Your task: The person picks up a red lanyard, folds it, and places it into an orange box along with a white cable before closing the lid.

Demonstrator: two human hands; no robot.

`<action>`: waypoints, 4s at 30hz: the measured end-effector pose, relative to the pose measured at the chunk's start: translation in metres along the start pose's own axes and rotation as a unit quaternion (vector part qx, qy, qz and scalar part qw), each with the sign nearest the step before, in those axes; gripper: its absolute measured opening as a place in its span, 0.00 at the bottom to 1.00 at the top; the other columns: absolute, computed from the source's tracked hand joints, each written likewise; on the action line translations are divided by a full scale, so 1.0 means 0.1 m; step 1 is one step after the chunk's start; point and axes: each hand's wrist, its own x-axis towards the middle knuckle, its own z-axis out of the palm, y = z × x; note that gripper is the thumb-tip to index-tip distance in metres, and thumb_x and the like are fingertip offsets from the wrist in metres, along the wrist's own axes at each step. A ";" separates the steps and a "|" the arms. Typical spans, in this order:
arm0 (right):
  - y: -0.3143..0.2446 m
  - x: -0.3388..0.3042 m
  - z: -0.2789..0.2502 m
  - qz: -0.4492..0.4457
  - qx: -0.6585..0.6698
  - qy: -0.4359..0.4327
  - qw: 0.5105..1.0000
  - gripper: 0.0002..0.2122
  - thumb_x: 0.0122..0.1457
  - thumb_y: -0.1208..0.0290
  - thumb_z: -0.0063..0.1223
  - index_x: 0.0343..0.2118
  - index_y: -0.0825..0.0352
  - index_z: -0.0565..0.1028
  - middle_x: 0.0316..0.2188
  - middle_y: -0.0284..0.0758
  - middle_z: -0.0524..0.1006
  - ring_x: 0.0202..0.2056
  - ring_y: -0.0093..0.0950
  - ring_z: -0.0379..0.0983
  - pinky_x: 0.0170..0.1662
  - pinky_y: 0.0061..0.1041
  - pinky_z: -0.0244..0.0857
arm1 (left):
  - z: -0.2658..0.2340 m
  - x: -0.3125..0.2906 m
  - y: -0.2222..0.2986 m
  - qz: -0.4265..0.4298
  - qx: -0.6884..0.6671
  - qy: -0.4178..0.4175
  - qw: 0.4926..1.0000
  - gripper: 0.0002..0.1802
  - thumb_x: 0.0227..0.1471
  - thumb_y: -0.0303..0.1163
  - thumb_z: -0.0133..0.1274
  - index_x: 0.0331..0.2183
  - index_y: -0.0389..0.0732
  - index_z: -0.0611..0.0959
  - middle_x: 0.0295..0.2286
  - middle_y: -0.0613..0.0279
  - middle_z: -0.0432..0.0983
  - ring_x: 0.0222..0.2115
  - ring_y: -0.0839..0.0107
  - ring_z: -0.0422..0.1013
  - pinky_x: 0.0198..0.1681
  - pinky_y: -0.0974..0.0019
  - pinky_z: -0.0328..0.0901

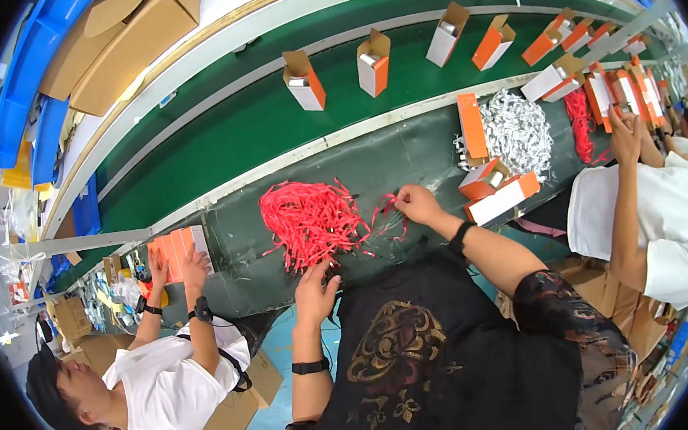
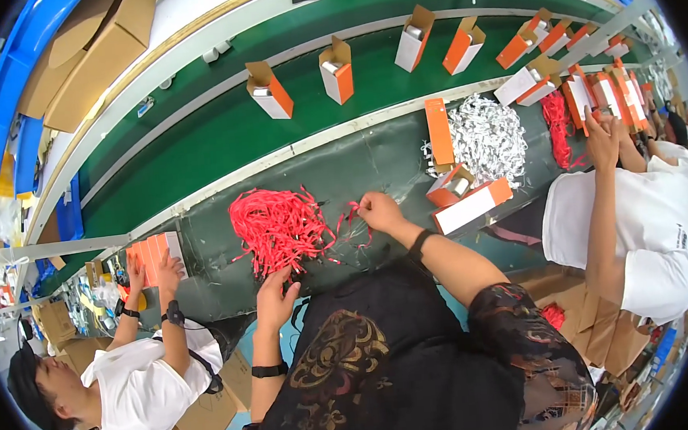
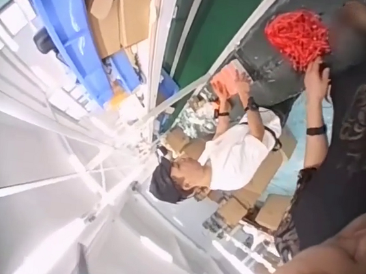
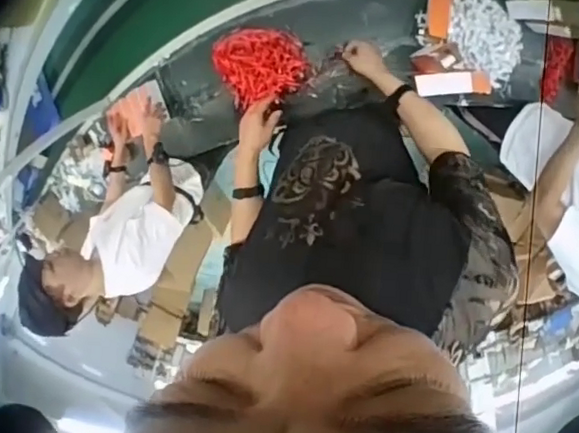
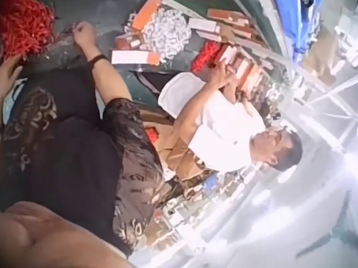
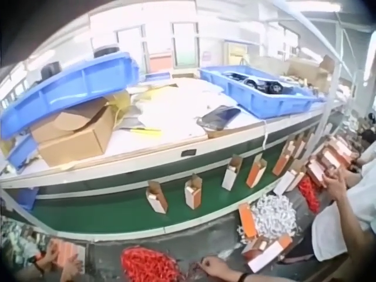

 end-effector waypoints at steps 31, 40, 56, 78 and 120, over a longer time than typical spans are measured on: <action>-2.00 -1.38 -1.77 -0.126 0.411 -0.094 0.898 0.07 0.55 0.81 0.62 0.36 0.69 0.76 0.32 0.30 0.80 0.35 0.16 0.77 0.38 0.15 0.70 | -0.24 0.98 1.51 0.174 -0.297 -0.311 0.886 0.07 0.54 0.28 0.59 0.36 0.37 0.85 0.30 0.65 0.77 0.32 0.77 0.72 0.36 0.72 0.67; -1.68 -1.33 -2.03 -0.156 0.385 0.082 0.906 0.05 0.56 0.80 0.60 0.35 0.68 0.76 0.30 0.28 0.79 0.31 0.14 0.73 0.35 0.13 0.67 | -0.26 0.91 1.45 0.116 -0.335 -0.098 0.930 0.06 0.53 0.21 0.58 0.36 0.34 0.81 0.26 0.69 0.77 0.26 0.83 0.71 0.30 0.78 0.66; -1.49 -0.74 -0.92 -0.414 0.051 0.061 0.907 0.37 0.51 0.67 0.65 0.63 0.65 0.59 0.60 0.45 0.64 0.60 0.42 0.62 0.61 0.39 0.58 | -0.98 0.88 2.84 0.163 -0.165 -0.069 0.970 0.21 0.50 0.22 0.62 0.45 0.34 0.73 0.23 0.66 0.76 0.22 0.82 0.71 0.26 0.77 0.66; -1.67 -1.03 -0.99 -0.421 0.144 0.077 0.892 0.12 0.59 0.61 0.58 0.27 0.66 0.75 0.28 0.34 0.71 0.34 0.32 0.71 0.38 0.35 0.64 | -1.32 0.76 2.49 0.519 0.157 0.081 0.837 0.11 0.36 0.26 0.68 0.26 0.43 0.83 0.18 0.66 0.76 0.17 0.68 0.69 0.21 0.67 0.62; -0.84 0.60 -2.15 0.055 0.450 -0.083 0.887 0.09 0.62 0.61 0.49 0.34 0.60 0.75 0.32 0.33 0.77 0.34 0.30 0.75 0.41 0.30 0.70 | -0.03 0.46 1.22 -0.216 -0.346 -0.156 0.900 0.20 0.65 0.42 0.41 0.25 0.41 0.75 0.14 0.78 0.52 0.14 0.84 0.46 0.18 0.72 0.41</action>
